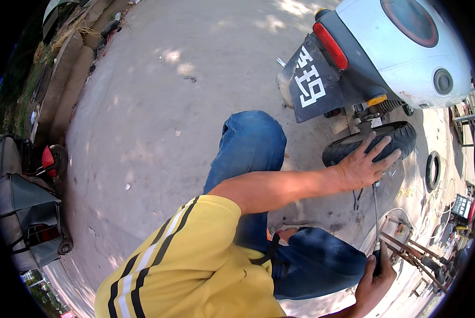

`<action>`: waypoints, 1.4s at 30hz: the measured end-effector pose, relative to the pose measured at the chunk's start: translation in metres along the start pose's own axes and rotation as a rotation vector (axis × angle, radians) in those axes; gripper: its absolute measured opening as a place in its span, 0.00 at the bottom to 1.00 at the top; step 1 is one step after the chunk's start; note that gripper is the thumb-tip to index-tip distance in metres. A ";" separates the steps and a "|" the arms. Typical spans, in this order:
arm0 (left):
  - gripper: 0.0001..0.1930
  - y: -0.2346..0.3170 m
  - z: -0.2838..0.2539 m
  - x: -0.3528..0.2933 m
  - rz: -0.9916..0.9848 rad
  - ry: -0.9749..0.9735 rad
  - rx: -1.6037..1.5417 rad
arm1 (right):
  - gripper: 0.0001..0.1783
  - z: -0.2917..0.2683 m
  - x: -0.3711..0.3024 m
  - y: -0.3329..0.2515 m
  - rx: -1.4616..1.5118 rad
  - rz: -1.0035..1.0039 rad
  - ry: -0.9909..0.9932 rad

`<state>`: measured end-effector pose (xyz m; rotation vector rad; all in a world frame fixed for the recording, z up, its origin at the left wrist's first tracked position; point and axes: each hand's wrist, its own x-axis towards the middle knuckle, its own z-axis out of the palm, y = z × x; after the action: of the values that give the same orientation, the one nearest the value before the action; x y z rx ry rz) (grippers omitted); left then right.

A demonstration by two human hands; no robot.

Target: The person removes the rear tire of a white scooter using a cordless impact wrench and hand tools, then installs a new tire and secures it with bolts. The person also uses a screwdriver to adjust the tire alignment.

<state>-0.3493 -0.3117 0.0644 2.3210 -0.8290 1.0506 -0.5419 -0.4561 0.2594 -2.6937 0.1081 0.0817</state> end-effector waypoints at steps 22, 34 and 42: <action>0.18 -0.010 0.001 0.005 0.089 0.027 -0.100 | 0.21 0.004 0.001 0.013 -0.054 -0.005 0.070; 0.07 -0.008 -0.001 0.008 0.069 -0.008 -0.141 | 0.20 -0.003 0.002 0.007 -0.102 0.050 0.028; 0.06 -0.010 -0.010 0.012 0.078 -0.087 -0.114 | 0.20 -0.001 0.005 0.005 -0.092 0.006 0.069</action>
<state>-0.3413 -0.3022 0.0777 2.2681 -0.9944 0.9146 -0.5371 -0.4614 0.2582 -2.7890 0.1368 -0.0046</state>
